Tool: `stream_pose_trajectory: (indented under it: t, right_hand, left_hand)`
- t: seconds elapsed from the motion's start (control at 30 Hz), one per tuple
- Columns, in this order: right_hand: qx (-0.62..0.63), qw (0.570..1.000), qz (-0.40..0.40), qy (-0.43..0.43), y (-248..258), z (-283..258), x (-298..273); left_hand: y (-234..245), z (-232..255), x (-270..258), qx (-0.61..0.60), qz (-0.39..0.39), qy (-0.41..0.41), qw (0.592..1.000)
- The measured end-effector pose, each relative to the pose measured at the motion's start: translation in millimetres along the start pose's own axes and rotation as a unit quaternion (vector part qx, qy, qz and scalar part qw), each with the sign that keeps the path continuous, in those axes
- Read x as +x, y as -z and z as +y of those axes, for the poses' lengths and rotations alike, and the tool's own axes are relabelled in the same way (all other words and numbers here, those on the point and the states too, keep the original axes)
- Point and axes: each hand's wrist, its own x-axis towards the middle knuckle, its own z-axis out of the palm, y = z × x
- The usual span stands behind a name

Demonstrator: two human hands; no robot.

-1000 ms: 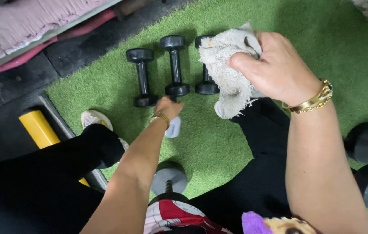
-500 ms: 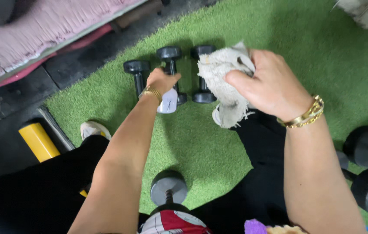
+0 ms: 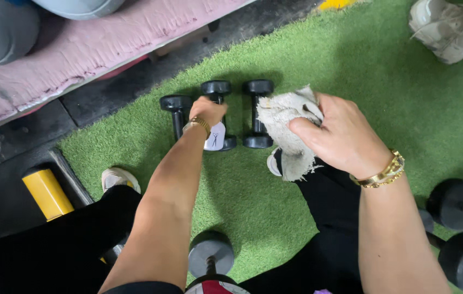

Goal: The person cleans a dumbbell using a cloth and spray bottle. The person wipes the handle and ends of a dumbbell, then places it back on a rack, takes another dumbbell, and wipes its surfaces.

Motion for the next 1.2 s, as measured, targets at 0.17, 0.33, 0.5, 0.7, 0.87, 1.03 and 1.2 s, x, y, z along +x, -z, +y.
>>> stream_pose_trajectory:
  t: [0.17,0.33,0.5,0.7,0.87,1.03,1.2]
  right_hand:
    - [0.005,1.000,-0.030,-0.007,4.1,-0.3,-2.2]
    - [0.000,0.999,-0.008,-0.044,3.6,-8.9,-3.7]
    - [-0.023,0.999,-0.019,-0.017,-7.2,-10.3,0.9]
    - [-0.038,0.999,-0.011,-0.014,-1.2,-23.2,5.2]
    - [0.003,0.994,0.095,0.059,-6.8,-19.0,11.7]
    - [0.026,0.997,0.065,-0.037,-14.0,-32.4,11.3]
    - [-0.005,0.997,0.064,0.050,-44.6,-25.2,20.5]
  left_hand:
    - [18.5,-57.5,4.0,-0.201,0.226,-0.135,0.944]
    - [59.5,-119.7,20.1,-0.807,0.128,-0.012,0.576]
    - [68.7,-187.5,49.2,-0.222,0.308,0.022,0.925]
    - [51.3,-213.0,41.2,-0.266,0.420,-0.060,0.866]
    - [32.2,-150.9,-11.7,-0.161,0.515,-0.241,0.807]
    - [0.8,-164.6,70.3,-0.103,0.247,-0.138,0.954]
    - [1.9,-175.6,118.2,-0.247,-0.031,-0.008,0.968]
